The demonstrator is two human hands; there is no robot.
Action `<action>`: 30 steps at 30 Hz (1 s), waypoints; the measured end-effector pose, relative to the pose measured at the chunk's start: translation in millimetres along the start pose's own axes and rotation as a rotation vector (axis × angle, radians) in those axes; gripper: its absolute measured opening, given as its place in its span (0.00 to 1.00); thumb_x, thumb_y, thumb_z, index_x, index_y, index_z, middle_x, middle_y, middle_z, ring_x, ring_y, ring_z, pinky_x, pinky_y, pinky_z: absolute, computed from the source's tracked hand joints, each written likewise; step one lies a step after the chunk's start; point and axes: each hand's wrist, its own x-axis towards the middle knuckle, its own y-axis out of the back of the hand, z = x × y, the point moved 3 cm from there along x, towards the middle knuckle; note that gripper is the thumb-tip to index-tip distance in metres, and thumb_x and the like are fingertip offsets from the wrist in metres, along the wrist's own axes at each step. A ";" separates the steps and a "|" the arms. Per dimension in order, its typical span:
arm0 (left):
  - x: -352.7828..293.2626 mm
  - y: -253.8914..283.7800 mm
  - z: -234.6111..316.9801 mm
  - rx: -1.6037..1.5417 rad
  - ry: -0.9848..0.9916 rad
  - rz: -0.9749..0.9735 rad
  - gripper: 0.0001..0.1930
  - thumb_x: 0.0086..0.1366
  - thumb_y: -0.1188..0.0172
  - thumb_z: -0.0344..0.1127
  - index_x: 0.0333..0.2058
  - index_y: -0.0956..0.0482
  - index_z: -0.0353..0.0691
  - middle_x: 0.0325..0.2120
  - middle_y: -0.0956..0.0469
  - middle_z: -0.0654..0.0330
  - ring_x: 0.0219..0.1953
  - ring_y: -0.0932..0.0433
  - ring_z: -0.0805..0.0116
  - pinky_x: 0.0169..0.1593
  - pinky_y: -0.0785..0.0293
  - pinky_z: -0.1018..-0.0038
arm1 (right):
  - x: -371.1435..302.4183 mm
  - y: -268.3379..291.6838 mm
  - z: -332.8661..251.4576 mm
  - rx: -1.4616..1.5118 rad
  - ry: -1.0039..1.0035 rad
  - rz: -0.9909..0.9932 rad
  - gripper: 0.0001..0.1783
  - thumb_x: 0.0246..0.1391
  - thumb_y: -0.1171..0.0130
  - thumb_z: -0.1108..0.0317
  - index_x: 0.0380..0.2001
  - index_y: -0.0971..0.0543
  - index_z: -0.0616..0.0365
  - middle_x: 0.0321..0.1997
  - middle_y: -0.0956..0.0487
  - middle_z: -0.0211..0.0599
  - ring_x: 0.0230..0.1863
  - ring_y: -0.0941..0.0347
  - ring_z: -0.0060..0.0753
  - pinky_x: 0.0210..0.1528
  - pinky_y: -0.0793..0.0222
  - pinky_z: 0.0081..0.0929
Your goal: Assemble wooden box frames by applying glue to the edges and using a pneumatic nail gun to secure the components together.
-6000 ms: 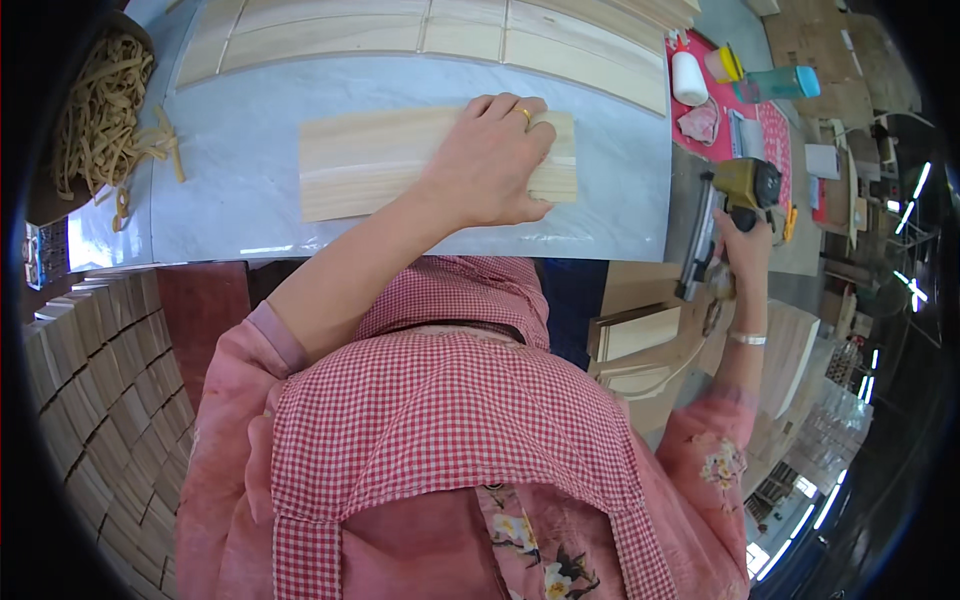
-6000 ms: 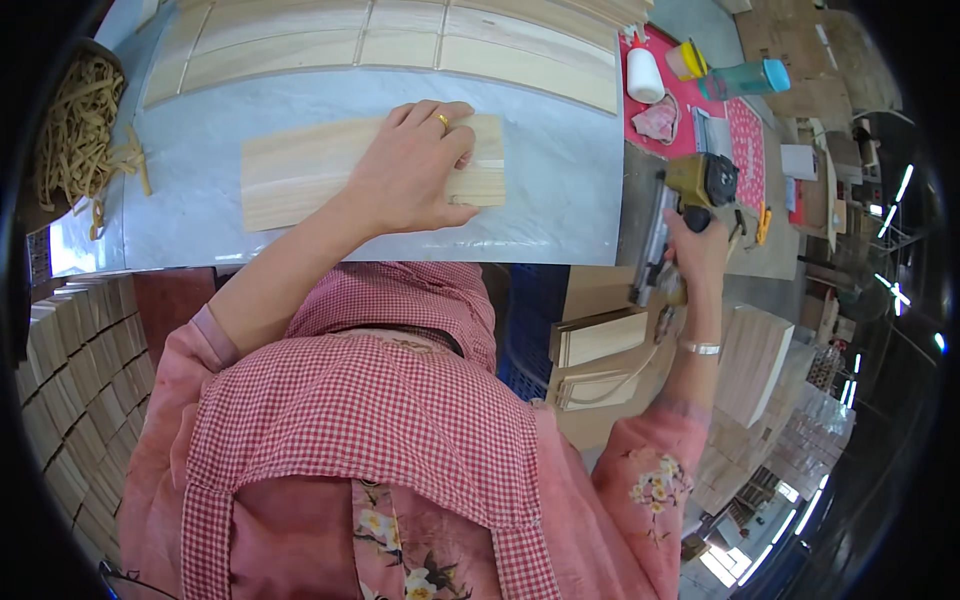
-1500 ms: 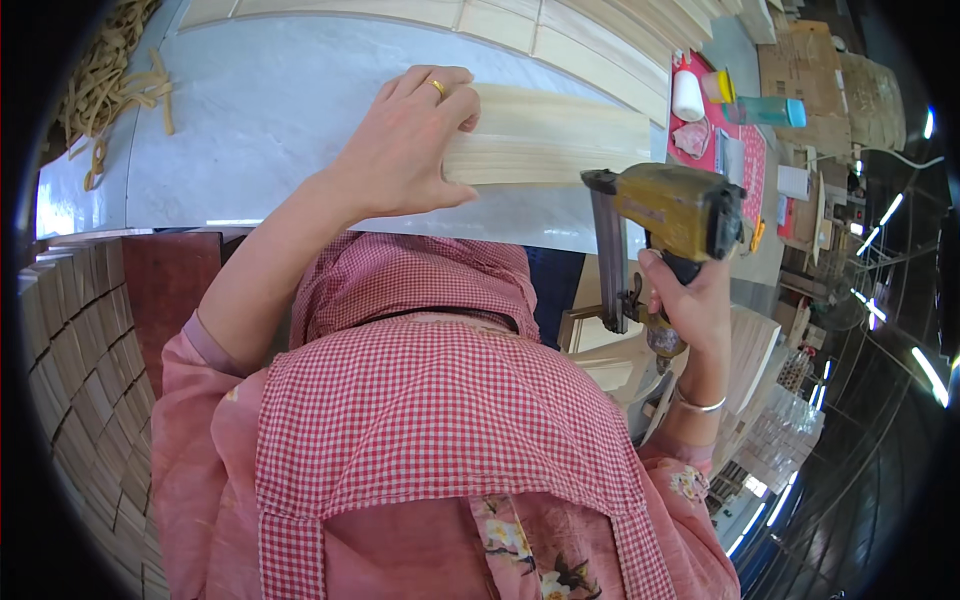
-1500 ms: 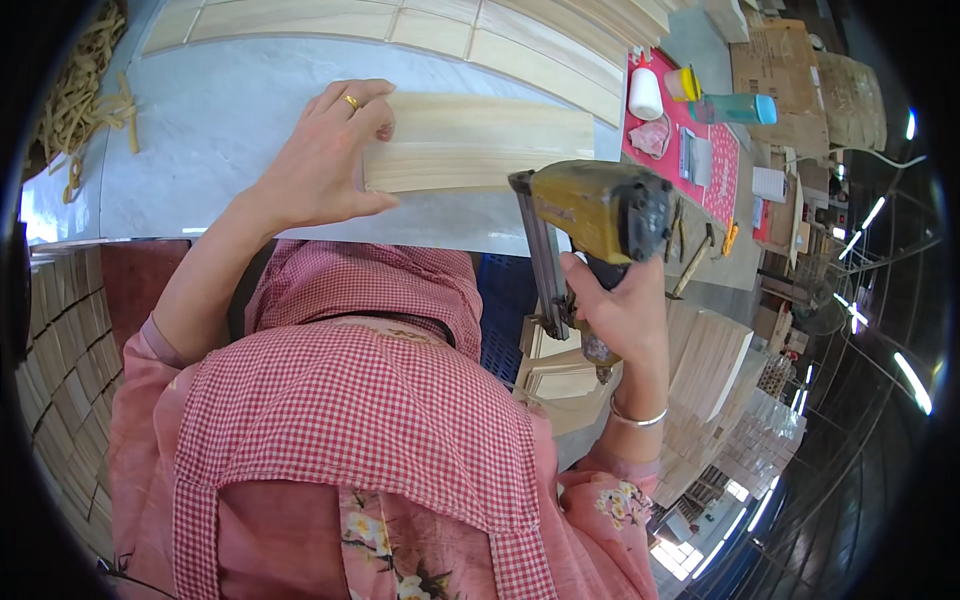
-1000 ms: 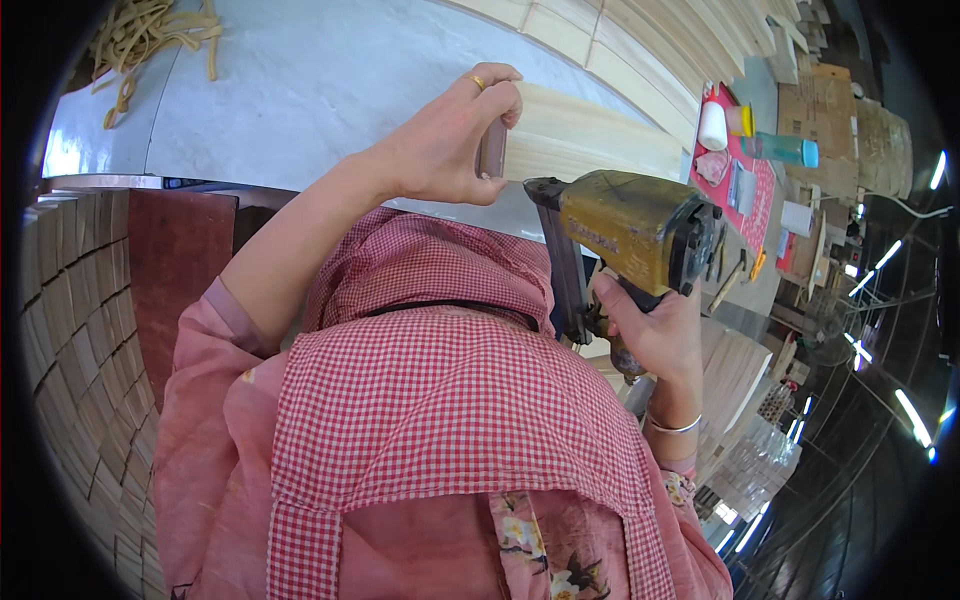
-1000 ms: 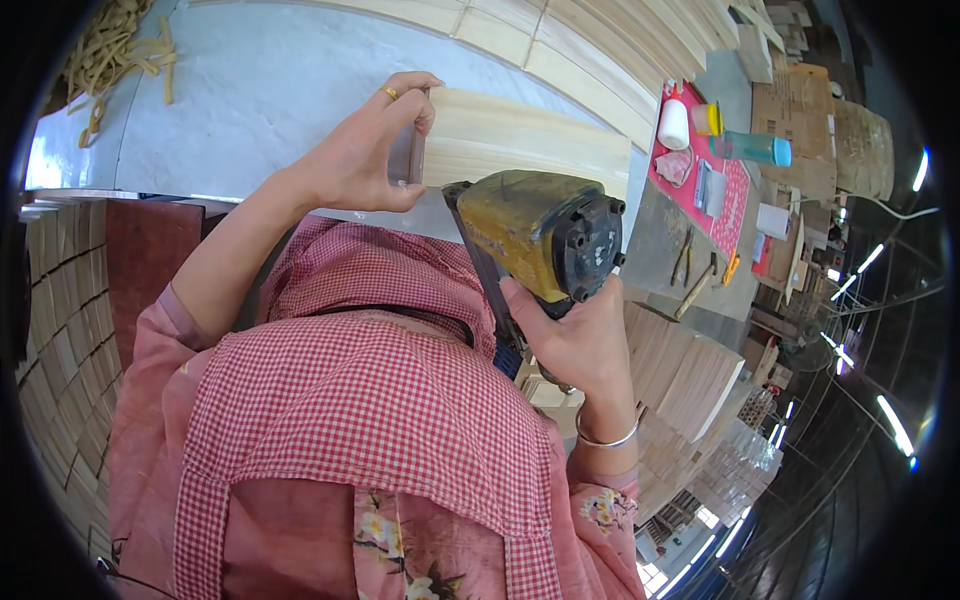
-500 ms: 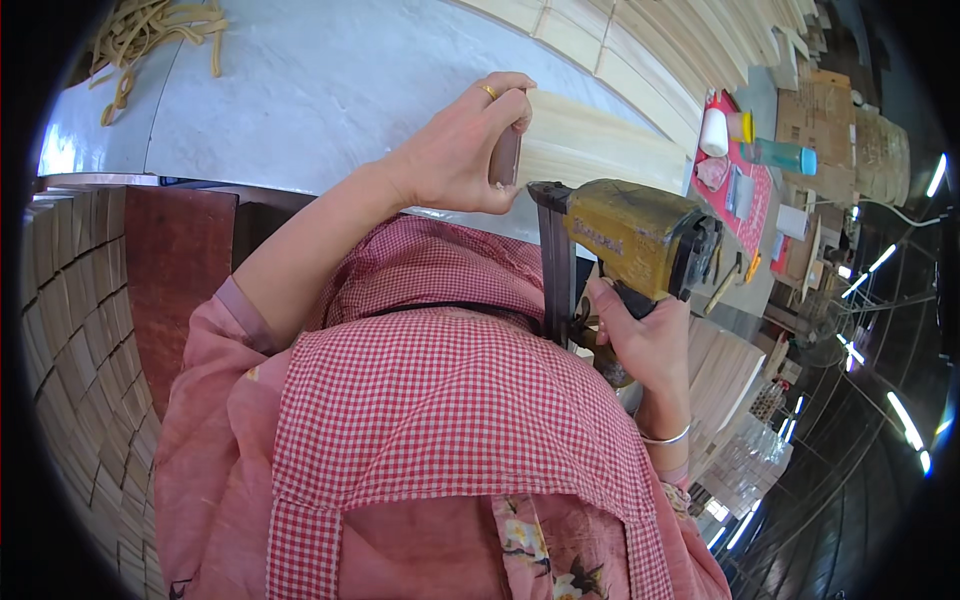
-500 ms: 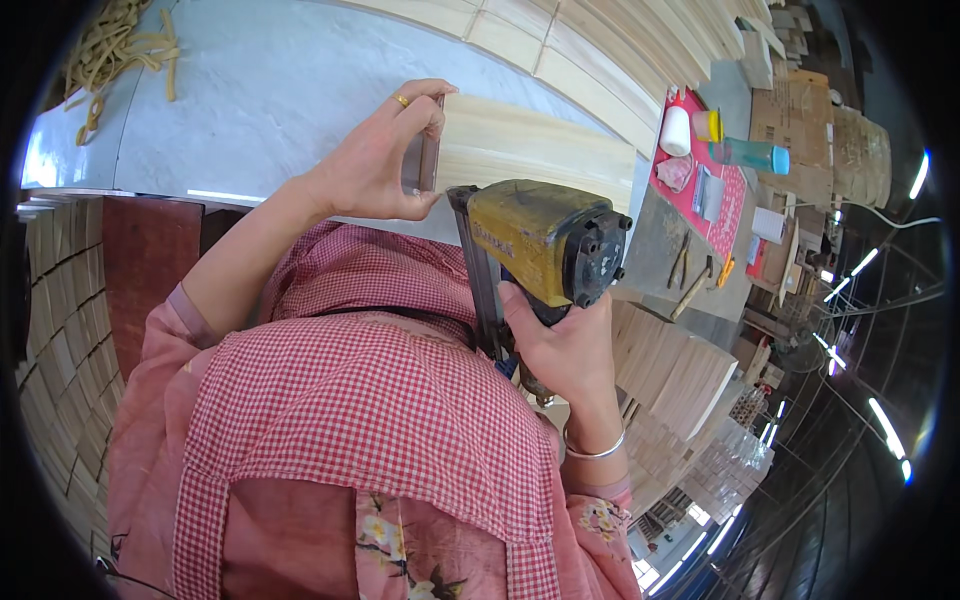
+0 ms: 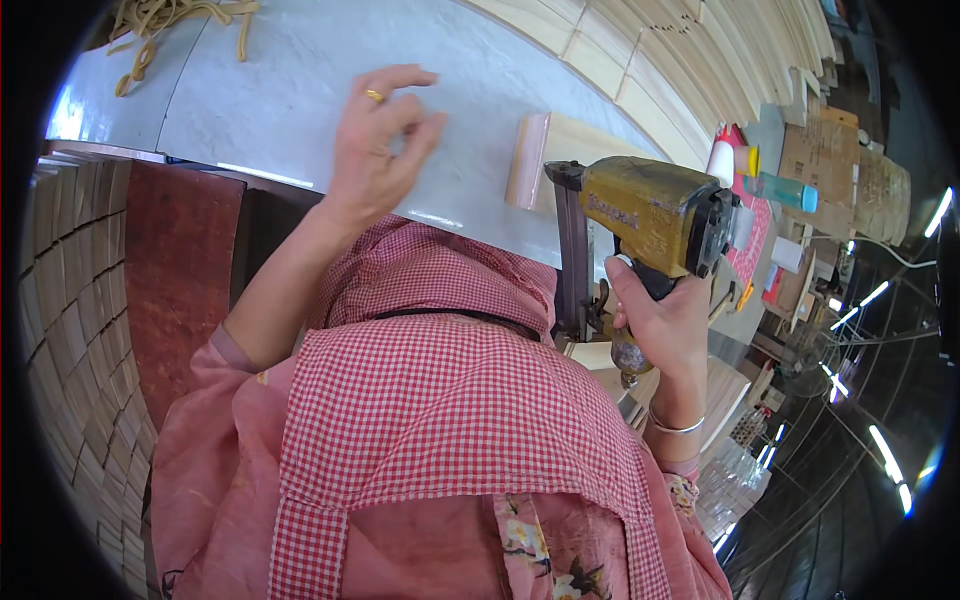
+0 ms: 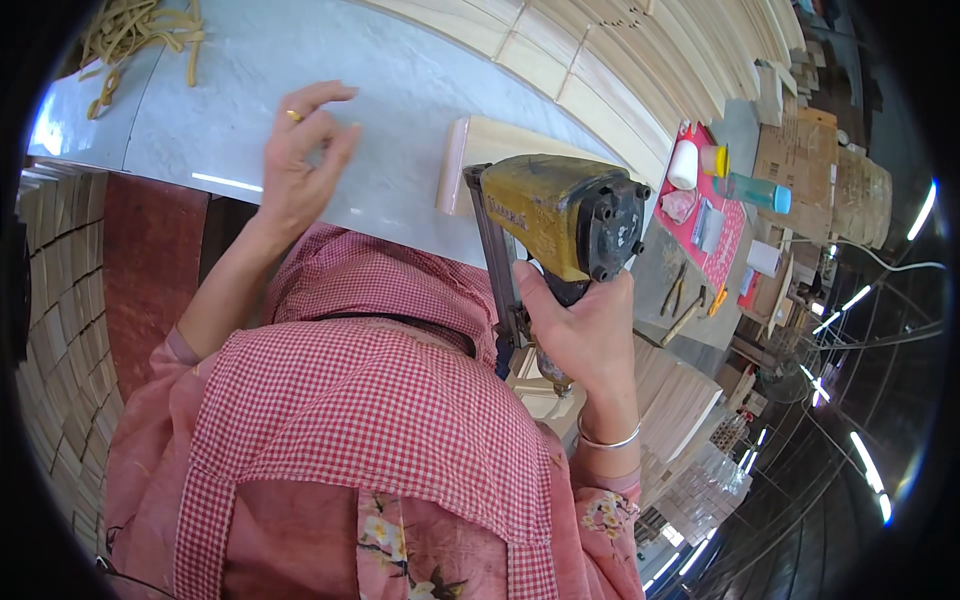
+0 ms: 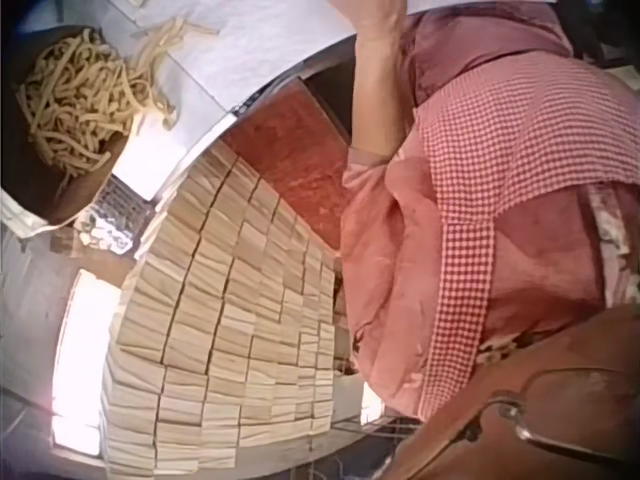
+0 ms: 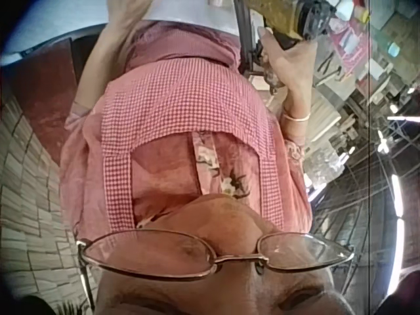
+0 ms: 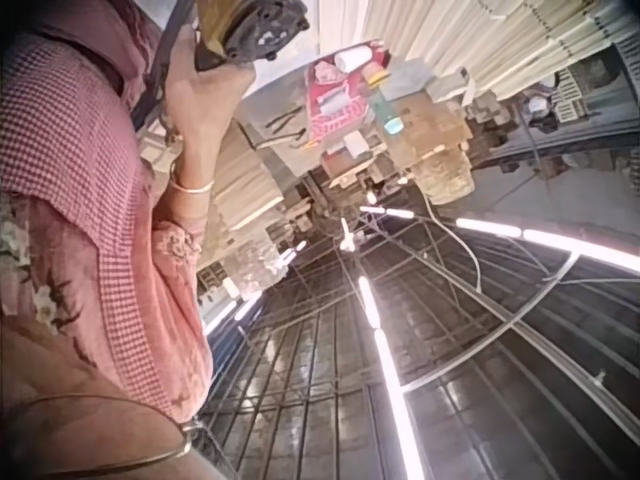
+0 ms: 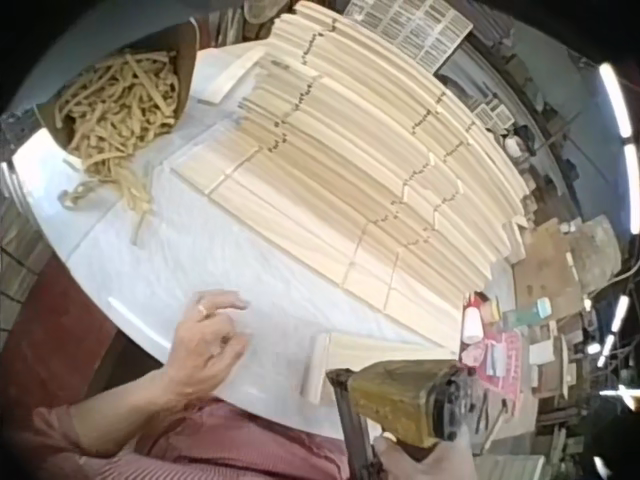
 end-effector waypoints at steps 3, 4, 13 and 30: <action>-2.8 21.7 -10.9 0.024 -0.030 0.074 0.14 0.59 0.36 0.23 0.19 0.32 0.39 0.44 0.19 0.62 0.51 0.28 0.65 0.47 0.30 0.73 | 3.9 -0.4 -1.7 -0.007 0.104 0.009 0.12 0.51 0.35 0.75 0.39 0.20 0.67 0.26 0.20 0.34 0.22 0.31 0.22 0.24 0.34 0.20; -3.9 23.0 -12.9 0.025 -0.025 0.074 0.14 0.59 0.36 0.23 0.19 0.32 0.39 0.44 0.19 0.62 0.51 0.28 0.65 0.47 0.30 0.73 | 5.1 -0.5 -2.9 -0.009 0.102 0.005 0.12 0.51 0.35 0.75 0.39 0.20 0.67 0.26 0.20 0.34 0.22 0.31 0.22 0.24 0.34 0.20; -8.5 24.7 -21.4 0.065 0.033 0.127 0.19 0.57 0.35 0.22 0.18 0.38 0.41 0.40 0.19 0.62 0.51 0.27 0.61 0.50 0.30 0.70 | 13.8 3.2 -12.6 -0.072 0.156 -0.041 0.11 0.54 0.33 0.72 0.37 0.21 0.67 0.20 0.24 0.30 0.15 0.33 0.20 0.17 0.35 0.17; -4.5 26.6 -13.2 0.111 0.044 0.179 0.16 0.56 0.35 0.22 0.23 0.36 0.42 0.43 0.20 0.58 0.53 0.28 0.56 0.55 0.31 0.65 | 57.3 20.1 -39.0 -0.128 0.132 -0.069 0.12 0.52 0.34 0.74 0.40 0.21 0.65 0.23 0.22 0.31 0.16 0.33 0.20 0.19 0.39 0.18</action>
